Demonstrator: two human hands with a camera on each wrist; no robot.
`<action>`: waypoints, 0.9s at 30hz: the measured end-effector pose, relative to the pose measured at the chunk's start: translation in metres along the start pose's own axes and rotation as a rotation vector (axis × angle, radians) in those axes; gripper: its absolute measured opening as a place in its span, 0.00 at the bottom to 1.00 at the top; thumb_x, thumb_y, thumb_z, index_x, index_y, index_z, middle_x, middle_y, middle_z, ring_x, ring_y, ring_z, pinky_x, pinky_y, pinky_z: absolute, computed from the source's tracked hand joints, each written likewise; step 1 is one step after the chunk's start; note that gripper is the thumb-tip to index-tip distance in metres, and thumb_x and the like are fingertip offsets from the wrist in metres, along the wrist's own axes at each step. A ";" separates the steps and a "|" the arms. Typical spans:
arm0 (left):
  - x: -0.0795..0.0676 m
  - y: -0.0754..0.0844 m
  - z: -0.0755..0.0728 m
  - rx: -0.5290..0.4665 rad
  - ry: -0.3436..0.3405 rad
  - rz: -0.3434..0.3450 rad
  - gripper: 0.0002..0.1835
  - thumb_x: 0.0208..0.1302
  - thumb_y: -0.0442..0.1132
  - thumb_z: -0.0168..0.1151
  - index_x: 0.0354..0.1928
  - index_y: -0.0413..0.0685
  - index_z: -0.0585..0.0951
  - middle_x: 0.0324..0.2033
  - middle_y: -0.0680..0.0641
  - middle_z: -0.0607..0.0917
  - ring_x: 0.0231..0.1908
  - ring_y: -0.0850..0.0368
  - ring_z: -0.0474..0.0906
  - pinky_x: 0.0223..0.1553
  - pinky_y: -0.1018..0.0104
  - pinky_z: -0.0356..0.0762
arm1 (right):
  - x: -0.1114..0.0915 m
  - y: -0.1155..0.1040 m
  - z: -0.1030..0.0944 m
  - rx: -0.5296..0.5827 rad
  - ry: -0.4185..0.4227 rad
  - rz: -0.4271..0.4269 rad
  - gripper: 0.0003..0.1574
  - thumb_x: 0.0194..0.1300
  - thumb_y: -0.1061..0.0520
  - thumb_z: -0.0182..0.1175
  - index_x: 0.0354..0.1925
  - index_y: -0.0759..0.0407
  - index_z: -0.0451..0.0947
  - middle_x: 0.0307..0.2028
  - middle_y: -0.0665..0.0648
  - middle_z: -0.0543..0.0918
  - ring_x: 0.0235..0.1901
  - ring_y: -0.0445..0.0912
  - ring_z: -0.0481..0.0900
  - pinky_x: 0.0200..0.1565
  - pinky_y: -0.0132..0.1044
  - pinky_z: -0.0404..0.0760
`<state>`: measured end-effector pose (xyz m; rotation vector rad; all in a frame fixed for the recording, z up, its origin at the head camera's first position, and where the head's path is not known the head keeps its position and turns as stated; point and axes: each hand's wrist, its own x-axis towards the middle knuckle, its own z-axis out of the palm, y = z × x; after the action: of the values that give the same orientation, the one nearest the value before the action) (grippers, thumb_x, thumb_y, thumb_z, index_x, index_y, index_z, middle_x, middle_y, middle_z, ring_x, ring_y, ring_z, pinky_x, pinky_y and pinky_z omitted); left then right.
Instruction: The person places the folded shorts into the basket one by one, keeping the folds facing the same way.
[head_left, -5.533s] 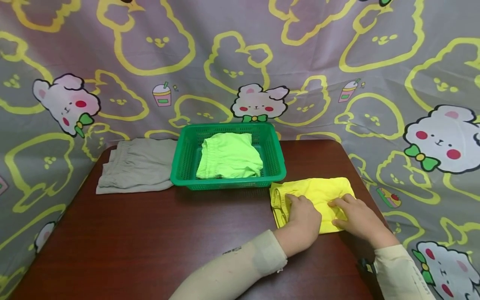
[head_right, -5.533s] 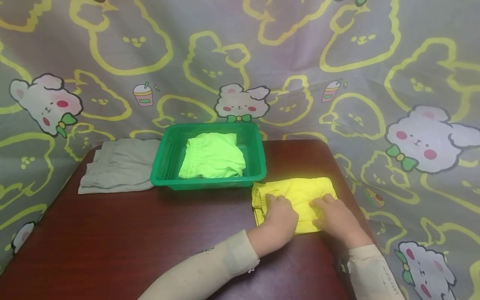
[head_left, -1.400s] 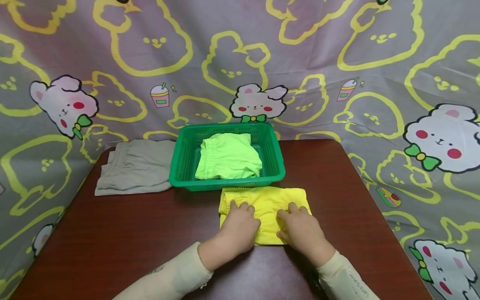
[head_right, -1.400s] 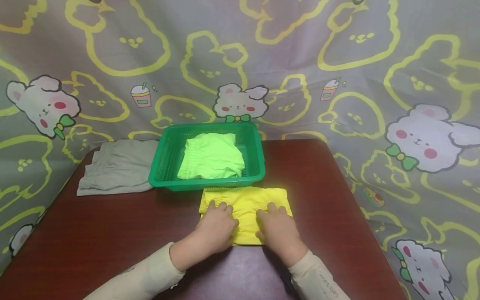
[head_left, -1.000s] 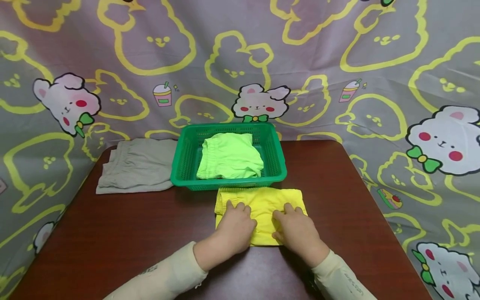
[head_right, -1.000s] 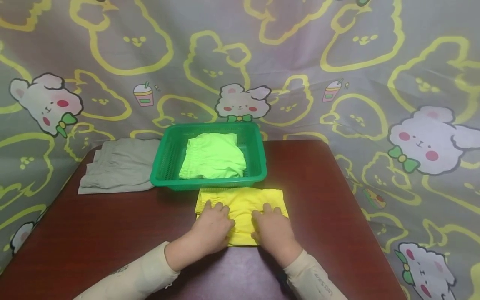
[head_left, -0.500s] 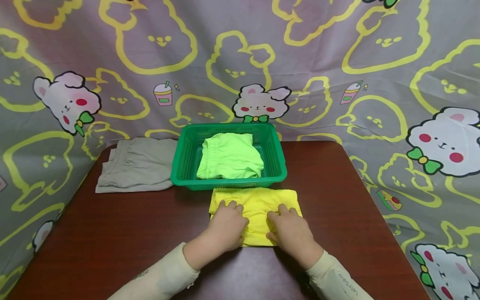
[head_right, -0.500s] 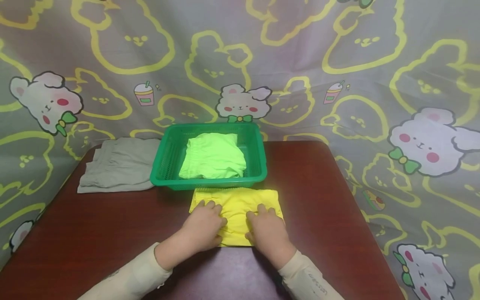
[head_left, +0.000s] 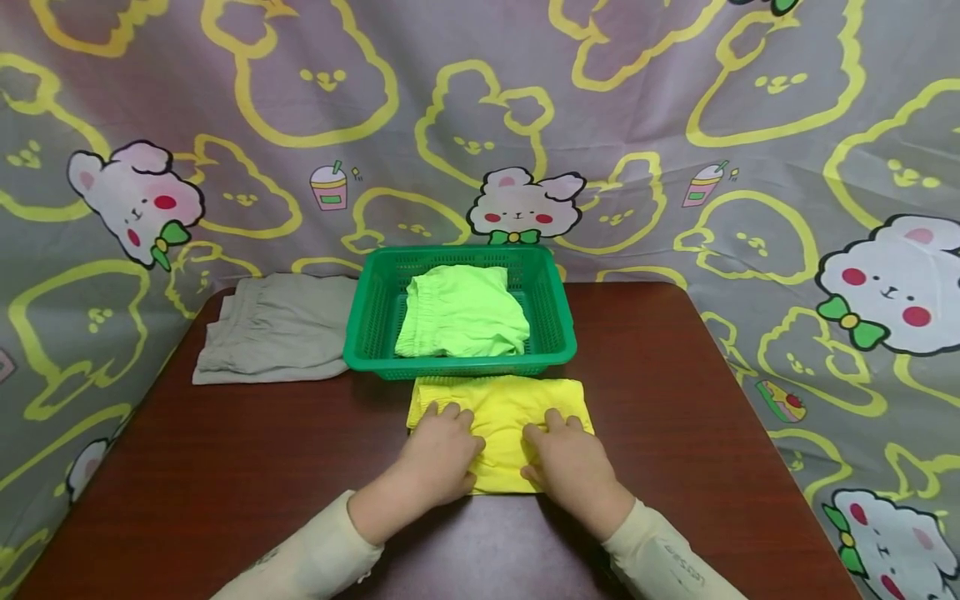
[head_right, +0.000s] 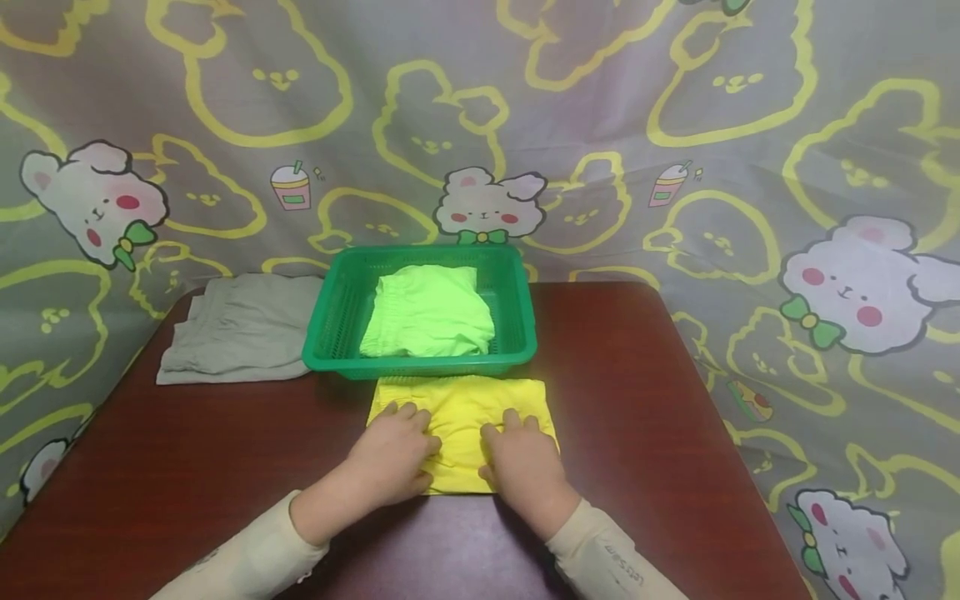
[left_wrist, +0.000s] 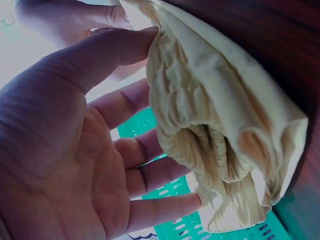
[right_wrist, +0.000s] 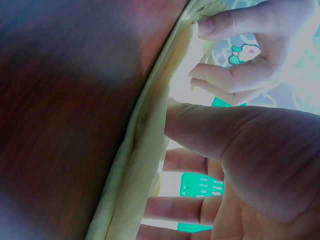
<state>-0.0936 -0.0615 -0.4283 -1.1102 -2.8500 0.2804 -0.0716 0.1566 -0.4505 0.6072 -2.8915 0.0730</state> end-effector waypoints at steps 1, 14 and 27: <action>-0.001 -0.001 0.000 -0.005 0.001 0.000 0.14 0.50 0.57 0.74 0.33 0.60 0.87 0.36 0.48 0.81 0.42 0.48 0.75 0.48 0.45 0.77 | 0.000 -0.001 0.000 -0.002 -0.002 -0.002 0.27 0.46 0.41 0.82 0.35 0.52 0.78 0.33 0.57 0.75 0.26 0.53 0.73 0.18 0.41 0.74; -0.011 -0.014 0.002 -0.034 0.010 -0.002 0.12 0.49 0.56 0.74 0.30 0.60 0.85 0.34 0.48 0.79 0.40 0.47 0.75 0.50 0.43 0.78 | 0.008 -0.012 0.002 0.028 -0.019 -0.021 0.27 0.47 0.41 0.81 0.35 0.52 0.78 0.33 0.57 0.75 0.26 0.53 0.72 0.18 0.41 0.73; -0.021 -0.027 0.005 -0.083 0.030 -0.017 0.11 0.47 0.54 0.75 0.28 0.59 0.84 0.32 0.50 0.78 0.38 0.48 0.75 0.49 0.44 0.79 | 0.015 -0.022 0.005 0.013 -0.007 -0.052 0.28 0.47 0.38 0.81 0.36 0.51 0.79 0.33 0.57 0.75 0.26 0.53 0.73 0.19 0.40 0.73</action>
<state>-0.0964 -0.0957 -0.4282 -1.0941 -2.8670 0.1442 -0.0773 0.1303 -0.4525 0.6857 -2.8822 0.0822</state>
